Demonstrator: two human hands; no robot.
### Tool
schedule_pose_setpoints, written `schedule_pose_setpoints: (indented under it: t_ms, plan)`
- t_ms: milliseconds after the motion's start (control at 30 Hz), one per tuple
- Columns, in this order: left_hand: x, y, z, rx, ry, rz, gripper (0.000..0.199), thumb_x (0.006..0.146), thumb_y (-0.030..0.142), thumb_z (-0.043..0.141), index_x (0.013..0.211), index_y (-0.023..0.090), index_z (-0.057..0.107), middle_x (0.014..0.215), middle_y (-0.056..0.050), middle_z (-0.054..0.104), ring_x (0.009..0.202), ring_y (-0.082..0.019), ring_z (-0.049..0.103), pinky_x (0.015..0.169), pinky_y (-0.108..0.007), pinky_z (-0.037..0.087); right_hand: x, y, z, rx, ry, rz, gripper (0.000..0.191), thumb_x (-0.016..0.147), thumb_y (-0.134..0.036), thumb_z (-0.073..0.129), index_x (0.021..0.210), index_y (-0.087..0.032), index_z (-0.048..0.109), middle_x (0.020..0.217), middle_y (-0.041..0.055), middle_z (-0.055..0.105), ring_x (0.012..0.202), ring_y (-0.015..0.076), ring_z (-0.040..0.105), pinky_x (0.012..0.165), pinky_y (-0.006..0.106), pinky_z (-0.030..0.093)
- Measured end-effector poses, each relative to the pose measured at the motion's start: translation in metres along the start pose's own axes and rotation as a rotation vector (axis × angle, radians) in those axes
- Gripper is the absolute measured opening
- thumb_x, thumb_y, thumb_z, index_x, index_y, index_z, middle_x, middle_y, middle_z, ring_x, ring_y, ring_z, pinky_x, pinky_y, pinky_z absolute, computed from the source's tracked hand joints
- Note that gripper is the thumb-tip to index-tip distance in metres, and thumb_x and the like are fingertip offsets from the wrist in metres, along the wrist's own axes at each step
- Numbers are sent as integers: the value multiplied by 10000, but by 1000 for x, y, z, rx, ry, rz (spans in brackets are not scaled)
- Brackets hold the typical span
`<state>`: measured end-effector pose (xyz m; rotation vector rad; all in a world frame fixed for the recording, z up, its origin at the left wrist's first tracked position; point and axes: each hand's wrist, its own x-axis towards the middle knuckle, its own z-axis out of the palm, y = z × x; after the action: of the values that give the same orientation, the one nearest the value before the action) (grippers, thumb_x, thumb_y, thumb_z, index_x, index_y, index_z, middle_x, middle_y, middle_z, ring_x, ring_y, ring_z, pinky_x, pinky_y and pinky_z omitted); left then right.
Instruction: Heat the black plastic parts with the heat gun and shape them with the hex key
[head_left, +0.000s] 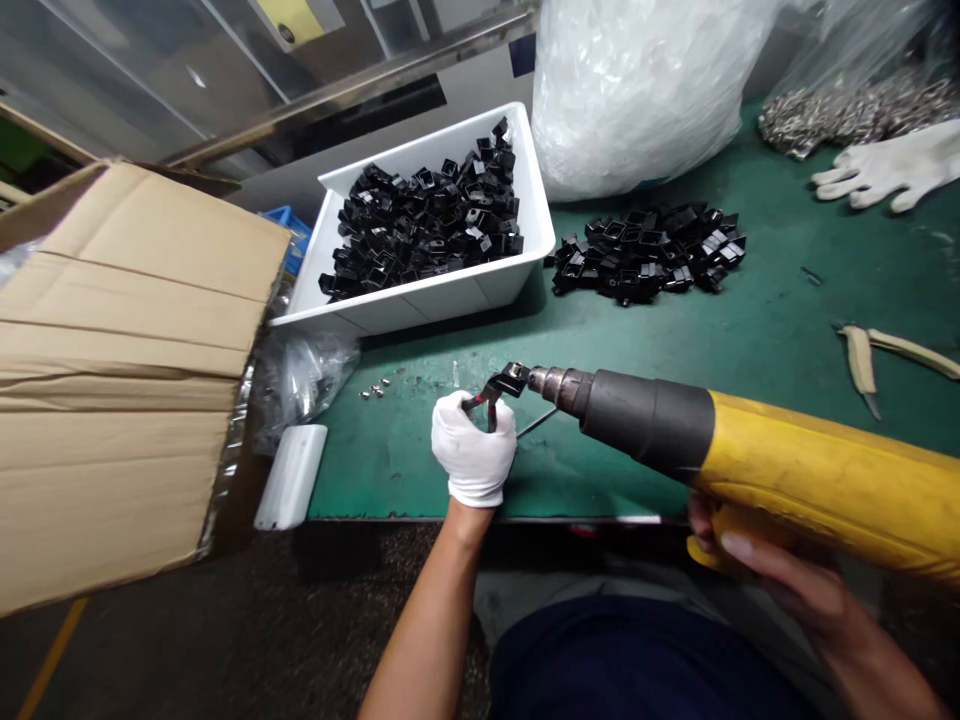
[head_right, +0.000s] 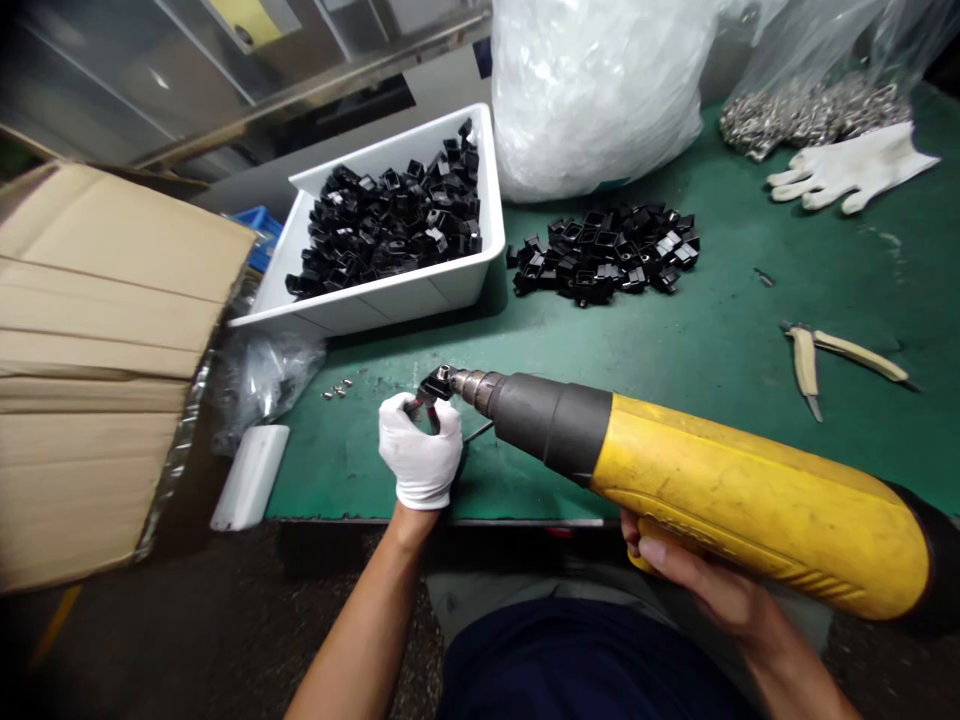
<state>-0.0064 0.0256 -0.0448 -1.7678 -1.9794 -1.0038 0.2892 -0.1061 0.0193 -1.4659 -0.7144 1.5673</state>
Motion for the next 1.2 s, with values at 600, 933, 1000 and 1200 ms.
schedule_pose_setpoints:
  t_ms: [600, 933, 1000, 1200]
  plan:
    - [6, 3, -3, -120, -2, -1, 264, 857, 304, 640, 1070, 150, 618, 979, -105, 624, 970, -249, 613, 913, -385, 488, 33, 47, -35, 68, -285, -95, 209, 880, -384, 705, 1042, -260, 749, 932, 60, 721, 803, 217, 651, 701, 316, 578]
    - [25, 0, -54, -1286, -686, -677, 498, 929, 579, 581, 1234, 195, 666, 1025, -82, 706, 723, -163, 615, 687, -326, 492, 19, 22, -21, 94, -143, 118, 322, 818, -483, 728, 911, -188, 819, 907, 118, 737, 871, 291, 676, 820, 387, 569]
    - [18, 1, -58, -1578, -859, -741, 572, 919, 653, 534, 1216, 187, 681, 1006, -95, 710, 674, -165, 617, 627, -326, 486, 23, 21, -26, 87, -186, 72, 312, 802, -483, 726, 901, -200, 810, 899, 112, 727, 838, 284, 660, 777, 369, 564]
    - [-10, -7, -45, -1894, -1133, -794, 617, 955, 655, 450, 1157, 145, 733, 909, -135, 756, 546, -158, 633, 526, -284, 467, 42, 33, -38, 133, -340, -28, 328, 781, -476, 683, 961, -217, 770, 844, 100, 691, 697, 272, 604, 645, 386, 527]
